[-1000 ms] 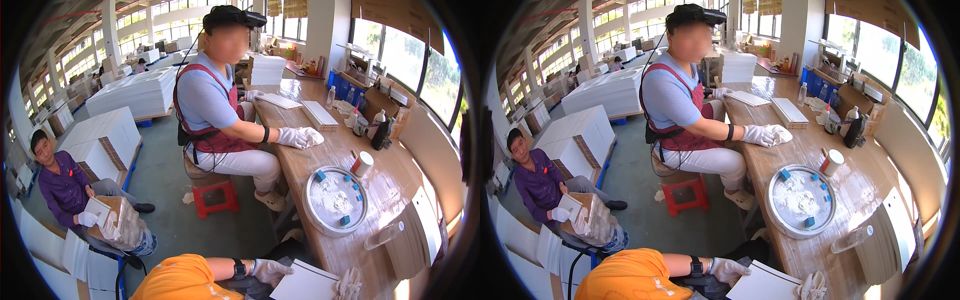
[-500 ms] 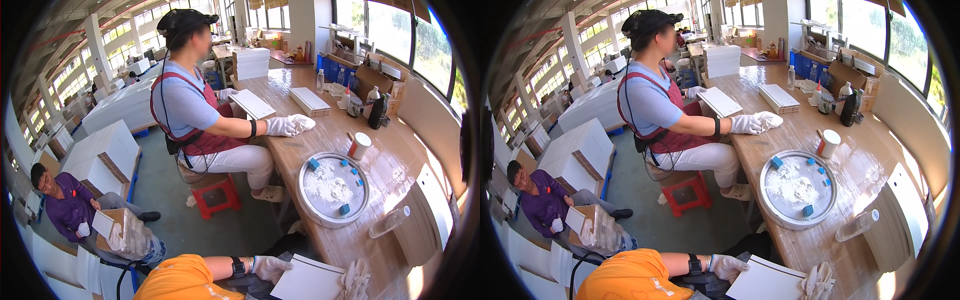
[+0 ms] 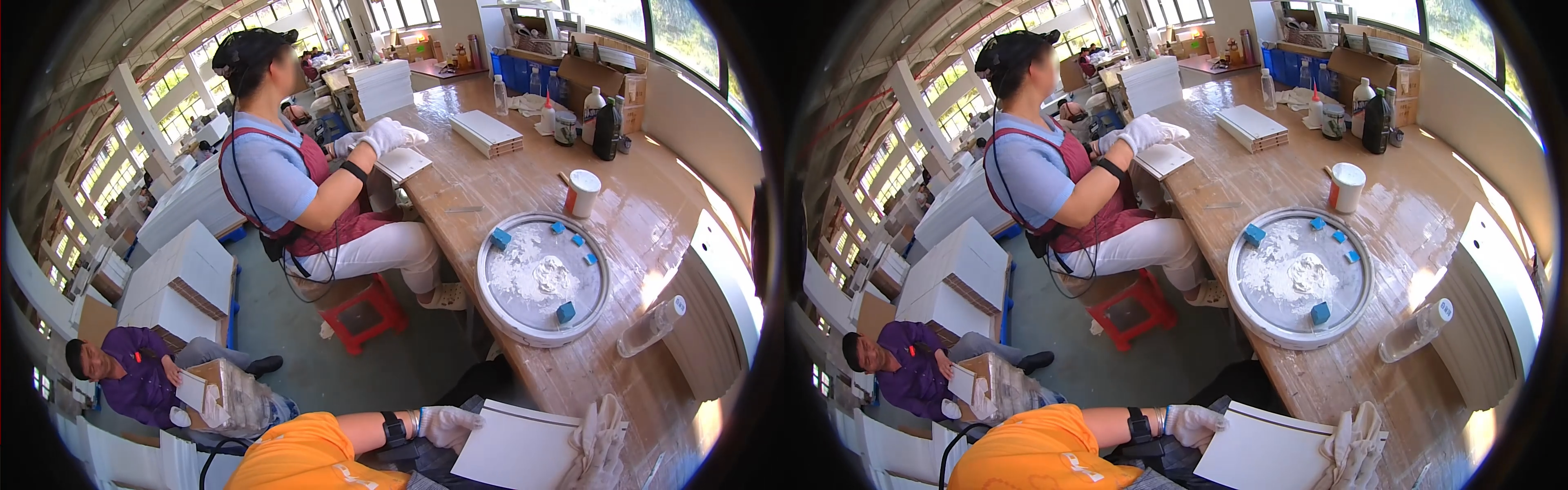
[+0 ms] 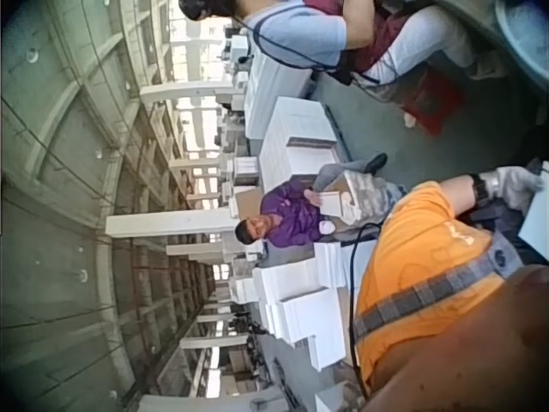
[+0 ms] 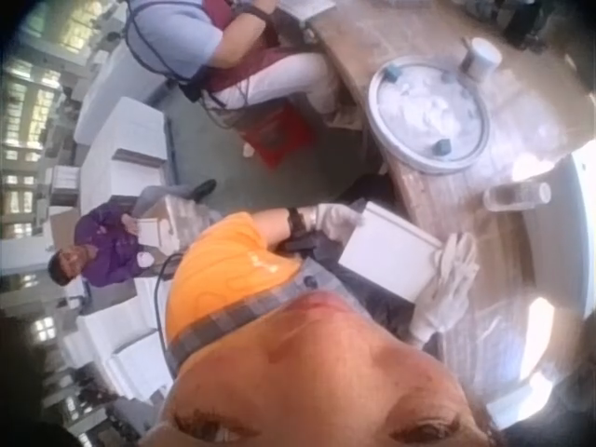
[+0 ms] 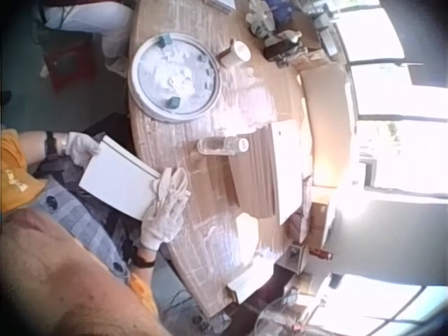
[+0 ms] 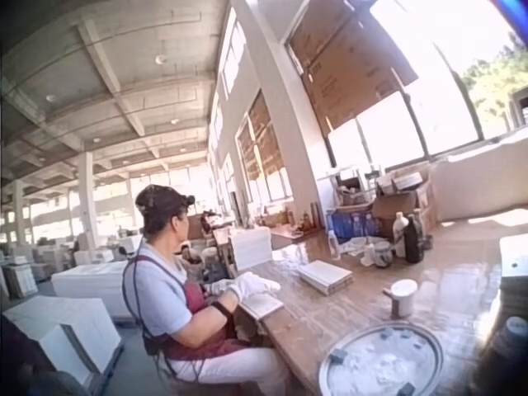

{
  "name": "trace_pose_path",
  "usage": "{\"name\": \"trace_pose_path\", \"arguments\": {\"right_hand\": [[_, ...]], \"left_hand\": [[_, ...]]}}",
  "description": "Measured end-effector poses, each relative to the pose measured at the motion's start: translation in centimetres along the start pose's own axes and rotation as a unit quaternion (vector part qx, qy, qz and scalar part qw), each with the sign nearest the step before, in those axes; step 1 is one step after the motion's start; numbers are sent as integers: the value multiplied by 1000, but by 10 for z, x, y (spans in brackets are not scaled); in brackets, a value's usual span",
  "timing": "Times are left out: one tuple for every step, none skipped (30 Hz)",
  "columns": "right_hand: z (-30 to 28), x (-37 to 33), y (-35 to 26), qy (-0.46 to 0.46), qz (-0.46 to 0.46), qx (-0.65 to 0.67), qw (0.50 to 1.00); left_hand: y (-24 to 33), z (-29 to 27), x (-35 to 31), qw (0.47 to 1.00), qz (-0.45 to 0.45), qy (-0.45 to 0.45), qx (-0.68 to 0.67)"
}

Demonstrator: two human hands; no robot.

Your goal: Applying a blue putty or sealant block to the edges of white furniture boards and cleaning them.

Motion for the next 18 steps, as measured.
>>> {"name": "trace_pose_path", "arguments": {"right_hand": [[-3, 0, -3, 1, 4, 4, 1000], [-8, 1, -6, 4, 8, 7, 1000], [-12, 2, -9, 5, 12, 10, 1000], [-16, 3, -12, 7, 15, 13, 1000], [-20, 4, -15, 9, 20, 16, 1000], [-23, 6, -17, 11, 24, 18, 999], [-26, 7, -20, 12, 27, 21, 999], [-29, 10, -21, 13, 31, 24, 999], [-32, 12, -22, 14, 35, 27, 999], [-35, 15, -23, 15, 39, 30, 999], [-36, 17, -24, 14, 43, 34, 998], [-37, 19, -26, 13, 46, 39, 998], [-37, 22, -26, 12, 50, 43, 998], [-46, 23, -29, 16, 58, 41, 997], [-58, 21, -36, 21, 65, 39, 997], [-65, 21, -39, 23, 68, 34, 997], [-62, 27, -39, 23, 61, 60, 996], [-58, 31, -39, 24, 54, 87, 995]], "left_hand": [[-1, -1, 0, 1000, 1, -1, -1], [-1, -1, 0, 1000, 2, -4, -2], [-2, -2, 0, 1000, 2, -4, -2], [-3, -3, 0, 1000, 1, -5, -6], [-4, -3, 0, 1000, 0, -6, -10], [-4, -2, 0, 1000, -1, -6, -11], [-3, -1, -1, 1000, -1, -7, -10], [-2, 1, 0, 1000, -1, -9, -9], [-1, 2, 0, 1000, -1, -9, -10], [1, 4, 0, 1000, 0, -8, -10], [1, 4, -1, 1000, 0, -5, -12], [0, 2, -1, 1000, 0, -4, -15], [0, -1, -1, 1000, 0, -3, -15], [0, 2, 0, 1000, -4, -8, -10], [0, 5, 0, 1000, -8, -13, -8], [0, 8, 0, 1000, -11, -13, -4], [0, 4, 0, 1000, -8, -4, -7], [1, 1, 0, 1000, -6, -1, -11]]}}
Point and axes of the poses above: each hand's wrist, its own x-axis towards the middle knuckle, its own z-axis out of the palm, y = z × x, the point moved 9 cm from there along x, towards the middle knuckle, and after that the axes turned 9 degrees about x, right-handed, at the moved point
